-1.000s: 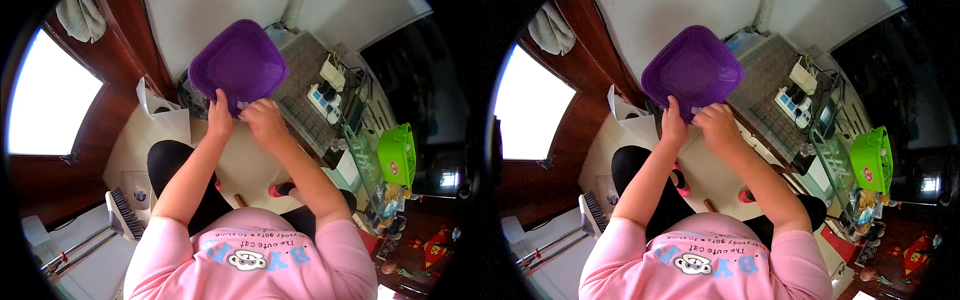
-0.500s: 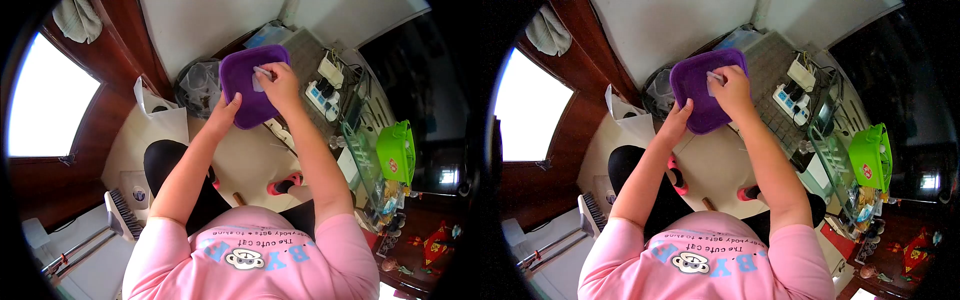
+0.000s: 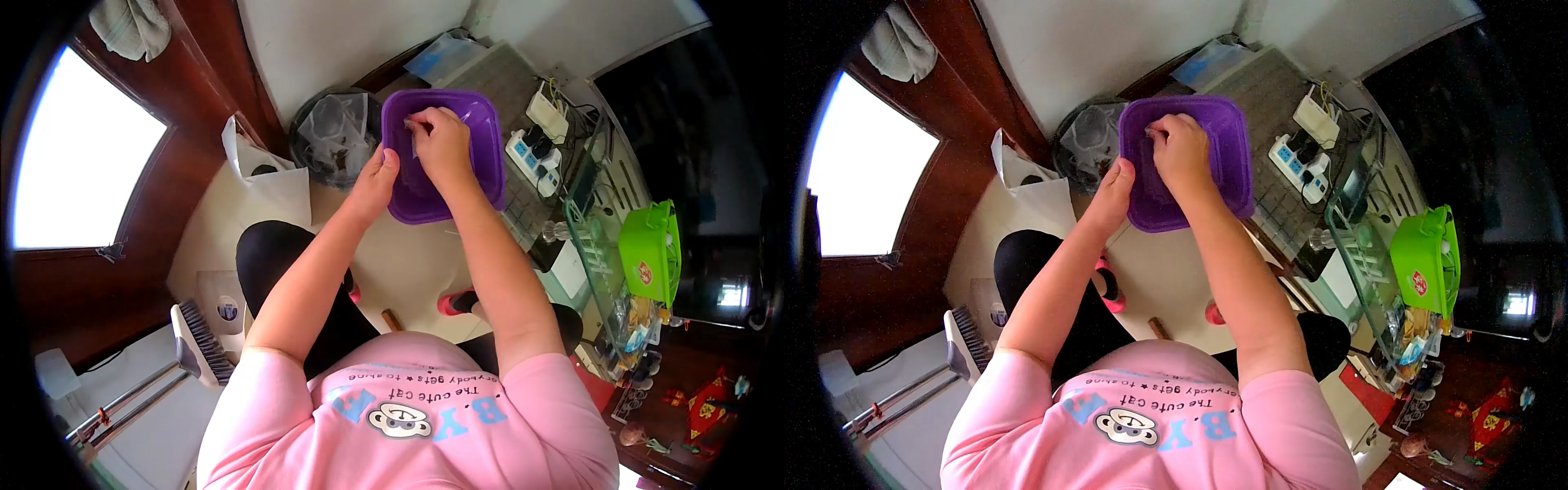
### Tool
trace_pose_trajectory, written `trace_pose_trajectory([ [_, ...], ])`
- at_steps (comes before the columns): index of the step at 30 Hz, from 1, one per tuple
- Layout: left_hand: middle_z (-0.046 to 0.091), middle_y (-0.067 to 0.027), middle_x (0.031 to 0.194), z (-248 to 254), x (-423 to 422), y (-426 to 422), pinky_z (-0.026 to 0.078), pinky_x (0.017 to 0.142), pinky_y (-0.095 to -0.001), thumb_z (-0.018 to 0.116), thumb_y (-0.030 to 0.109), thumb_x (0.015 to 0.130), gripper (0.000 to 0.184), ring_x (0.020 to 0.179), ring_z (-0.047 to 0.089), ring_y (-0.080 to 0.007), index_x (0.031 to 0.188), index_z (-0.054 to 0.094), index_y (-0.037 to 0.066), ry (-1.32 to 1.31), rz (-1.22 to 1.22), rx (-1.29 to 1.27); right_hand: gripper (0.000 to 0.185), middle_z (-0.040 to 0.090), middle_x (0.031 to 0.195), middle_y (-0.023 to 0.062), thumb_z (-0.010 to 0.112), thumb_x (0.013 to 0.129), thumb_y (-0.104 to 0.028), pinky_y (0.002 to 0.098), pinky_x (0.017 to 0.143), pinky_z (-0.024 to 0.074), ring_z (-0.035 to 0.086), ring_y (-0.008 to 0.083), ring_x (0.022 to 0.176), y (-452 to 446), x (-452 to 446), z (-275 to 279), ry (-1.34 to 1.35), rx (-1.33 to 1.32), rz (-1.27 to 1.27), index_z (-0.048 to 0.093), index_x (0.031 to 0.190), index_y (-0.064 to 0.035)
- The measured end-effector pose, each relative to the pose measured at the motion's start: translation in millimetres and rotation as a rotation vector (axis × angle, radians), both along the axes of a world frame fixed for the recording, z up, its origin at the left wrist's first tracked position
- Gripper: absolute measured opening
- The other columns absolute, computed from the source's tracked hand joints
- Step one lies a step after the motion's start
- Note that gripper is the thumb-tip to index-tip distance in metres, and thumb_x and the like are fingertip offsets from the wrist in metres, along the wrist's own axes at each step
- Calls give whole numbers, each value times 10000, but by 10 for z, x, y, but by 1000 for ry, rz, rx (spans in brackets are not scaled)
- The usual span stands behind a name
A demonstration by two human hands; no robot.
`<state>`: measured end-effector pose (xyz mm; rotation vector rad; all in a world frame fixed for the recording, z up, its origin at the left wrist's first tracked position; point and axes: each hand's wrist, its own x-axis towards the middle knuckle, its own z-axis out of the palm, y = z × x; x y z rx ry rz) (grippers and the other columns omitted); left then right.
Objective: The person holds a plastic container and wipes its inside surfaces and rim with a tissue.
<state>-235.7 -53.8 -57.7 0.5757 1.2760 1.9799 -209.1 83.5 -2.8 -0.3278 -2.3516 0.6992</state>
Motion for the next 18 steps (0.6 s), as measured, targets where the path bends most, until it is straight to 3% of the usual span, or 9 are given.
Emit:
trace_pose_trajectory([
  [10,447,-88,1361,-76,-41,-22,292,1058,-286,362,495,998,666,1254,378,-159,1439,307,-1,105,84,-27,66,595,770,153,605,742,38,412,677,488,600,349,760,-80,174,-81,-96,127,250,624,783,-11],
  [12,440,-103,1382,-80,-105,-63,287,1072,-292,338,512,997,678,1278,378,-176,1422,327,-15,46,92,-135,81,607,783,143,612,740,35,394,684,492,610,328,780,-87,278,-92,-272,124,436,636,801,-13],
  [13,440,-103,1382,-87,-98,-52,287,1072,-292,338,512,997,678,1278,378,-176,1422,327,-15,47,92,-133,81,607,783,143,612,740,35,394,684,492,610,328,780,-73,310,-59,-271,126,436,636,801,-13],
  [15,437,-108,1393,-99,-93,-6,299,1076,-300,304,530,997,702,1280,392,-184,1397,344,-45,-212,144,-167,104,624,805,140,631,739,27,372,694,496,620,310,790,-36,338,69,-187,-36,375,651,832,-15],
  [16,437,-108,1393,-24,-79,-8,299,1076,-300,304,530,997,702,1280,392,-184,1397,344,-45,-211,144,-166,100,646,833,128,654,763,5,340,695,502,640,267,785,-39,327,208,-130,-38,247,667,860,-17],
  [18,425,-114,1406,87,-33,-44,299,1083,-306,281,540,996,724,1281,398,-188,1381,350,-69,-355,-27,104,96,662,865,107,649,810,-11,308,682,504,643,208,759,-3,234,330,-21,-177,141,685,897,-28],
])
